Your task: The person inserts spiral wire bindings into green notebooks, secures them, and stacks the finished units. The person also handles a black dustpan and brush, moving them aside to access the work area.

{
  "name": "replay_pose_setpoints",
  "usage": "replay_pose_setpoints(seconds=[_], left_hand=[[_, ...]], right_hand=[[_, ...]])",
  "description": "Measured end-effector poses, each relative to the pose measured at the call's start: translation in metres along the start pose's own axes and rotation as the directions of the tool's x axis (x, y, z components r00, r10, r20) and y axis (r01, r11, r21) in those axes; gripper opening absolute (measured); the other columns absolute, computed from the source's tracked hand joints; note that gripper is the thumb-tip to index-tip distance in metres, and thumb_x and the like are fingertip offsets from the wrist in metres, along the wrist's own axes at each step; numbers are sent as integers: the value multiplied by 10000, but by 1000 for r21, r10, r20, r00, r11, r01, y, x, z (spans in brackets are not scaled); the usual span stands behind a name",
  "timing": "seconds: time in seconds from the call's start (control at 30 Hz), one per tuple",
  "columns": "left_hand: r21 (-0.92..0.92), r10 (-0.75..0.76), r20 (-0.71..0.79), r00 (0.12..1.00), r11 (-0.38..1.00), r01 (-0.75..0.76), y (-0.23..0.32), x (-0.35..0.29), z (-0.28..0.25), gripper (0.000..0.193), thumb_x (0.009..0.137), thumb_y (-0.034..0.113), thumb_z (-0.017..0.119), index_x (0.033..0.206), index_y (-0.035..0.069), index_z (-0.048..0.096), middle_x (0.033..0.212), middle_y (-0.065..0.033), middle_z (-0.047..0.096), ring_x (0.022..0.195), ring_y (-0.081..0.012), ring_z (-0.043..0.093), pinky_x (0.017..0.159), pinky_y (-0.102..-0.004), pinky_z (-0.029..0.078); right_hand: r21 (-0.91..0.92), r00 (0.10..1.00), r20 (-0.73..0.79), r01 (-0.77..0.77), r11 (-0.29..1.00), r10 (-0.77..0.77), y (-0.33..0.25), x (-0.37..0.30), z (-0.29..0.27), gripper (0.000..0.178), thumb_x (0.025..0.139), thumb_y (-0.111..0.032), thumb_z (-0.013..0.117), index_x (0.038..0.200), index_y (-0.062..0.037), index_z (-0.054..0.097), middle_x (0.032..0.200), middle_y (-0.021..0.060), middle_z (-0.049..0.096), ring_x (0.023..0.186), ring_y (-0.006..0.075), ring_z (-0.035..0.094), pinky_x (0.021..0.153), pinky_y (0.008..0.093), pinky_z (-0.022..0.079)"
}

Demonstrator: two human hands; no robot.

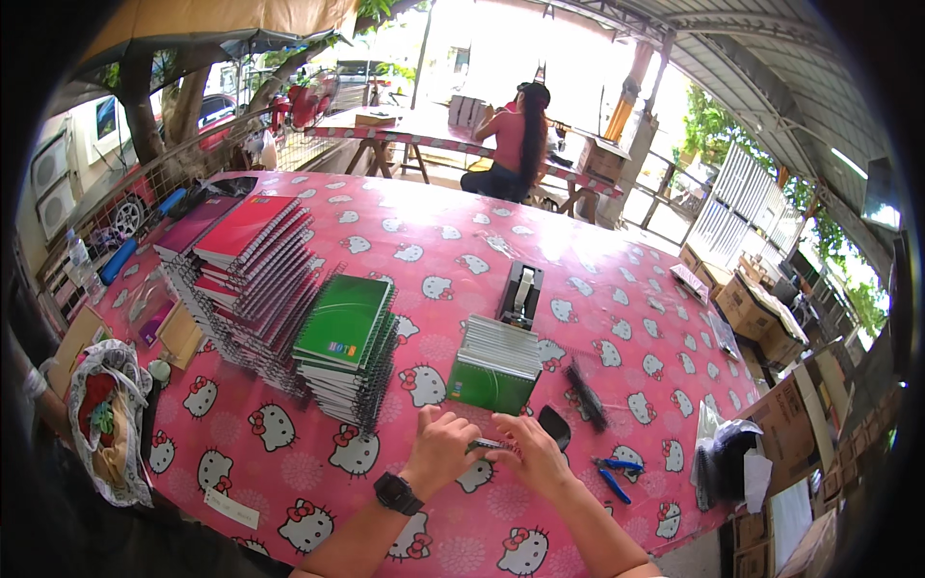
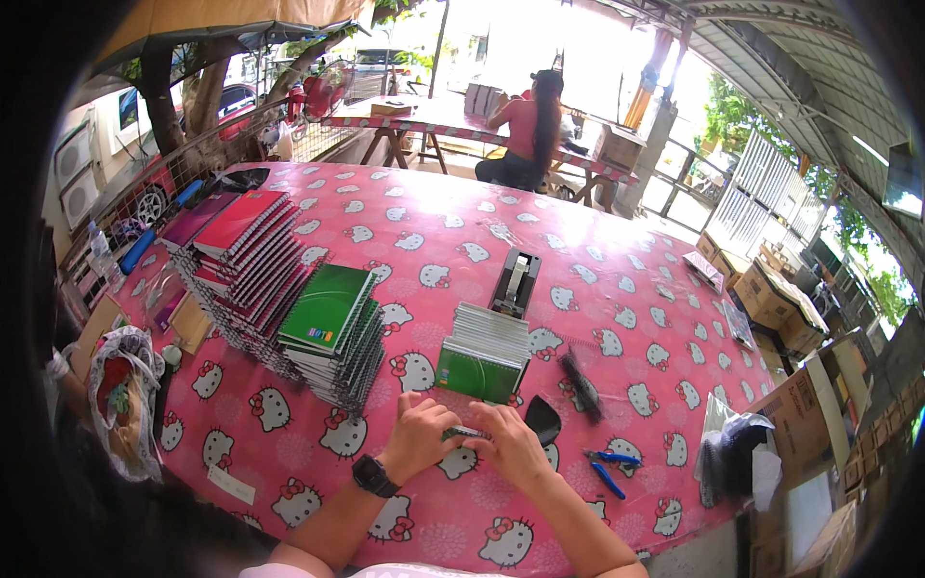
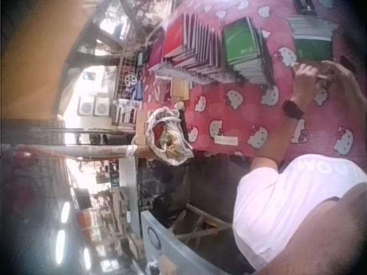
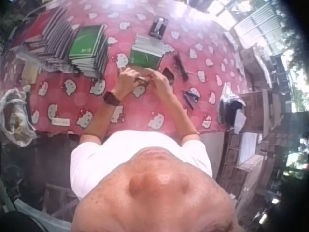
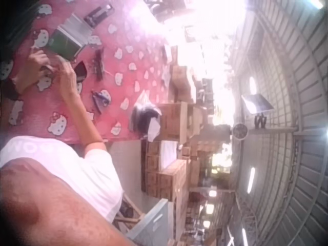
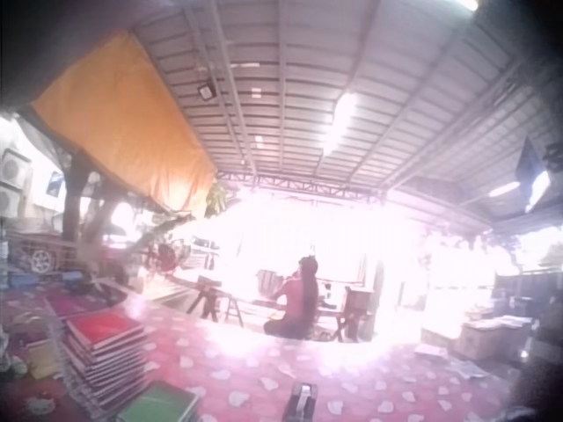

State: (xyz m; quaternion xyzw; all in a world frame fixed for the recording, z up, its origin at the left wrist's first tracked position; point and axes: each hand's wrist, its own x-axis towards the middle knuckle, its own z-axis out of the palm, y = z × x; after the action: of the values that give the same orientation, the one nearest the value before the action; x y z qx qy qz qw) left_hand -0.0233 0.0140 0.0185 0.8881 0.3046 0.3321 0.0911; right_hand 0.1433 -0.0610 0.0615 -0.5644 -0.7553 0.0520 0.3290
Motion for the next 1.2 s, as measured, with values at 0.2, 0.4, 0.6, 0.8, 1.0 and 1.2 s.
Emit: replay_pose_setpoints(seconds=[0.2,0.4,0.6,0.8,1.0,1.2], left_hand=[[-17,26,-19,999,1000,-26,1,-1,2,200,724,309,746,788,138,665,738,3,622,786,-168,583,940,-436,304],[-4,32,17,999,999,-32,8,0,2,153,731,282,739,805,163,677,742,22,624,777,-151,584,969,-446,287],[-55,32,27,999,998,-30,8,0,1,161,715,259,750,817,158,676,749,20,627,785,-151,584,973,-457,282],[-68,29,34,999,997,-27,10,2,6,176,714,268,756,828,162,674,760,22,628,808,-152,587,979,-463,273],[-120,99,83,992,989,-89,2,4,-12,193,711,292,761,819,162,669,757,28,616,829,-155,585,1003,-471,249],[-171,90,116,989,983,-70,-4,7,-18,230,686,320,774,792,148,664,759,15,605,866,-168,575,1026,-485,227]], right_hand=[[111,956,229,-212,971,182,12,-5,-5,365,820,-137,672,1153,-72,536,936,132,651,861,313,632,723,394,508],[115,984,168,-71,991,51,19,-10,-13,279,826,-158,676,1062,-45,579,904,118,636,855,297,611,736,378,504],[-44,996,83,33,999,-29,15,-15,2,215,804,-61,668,1012,-27,629,883,120,621,809,287,598,690,376,500],[30,991,101,-88,996,85,13,-17,-9,310,812,-63,655,1120,-80,627,973,135,644,883,299,606,712,390,503],[53,933,188,-322,945,307,57,-2,-43,528,778,-280,729,1243,-93,565,1242,208,535,1169,370,497,916,430,438],[-151,835,469,-245,958,288,116,-30,-31,945,631,-615,748,1402,-180,417,1504,240,191,1380,411,197,1115,527,186]])
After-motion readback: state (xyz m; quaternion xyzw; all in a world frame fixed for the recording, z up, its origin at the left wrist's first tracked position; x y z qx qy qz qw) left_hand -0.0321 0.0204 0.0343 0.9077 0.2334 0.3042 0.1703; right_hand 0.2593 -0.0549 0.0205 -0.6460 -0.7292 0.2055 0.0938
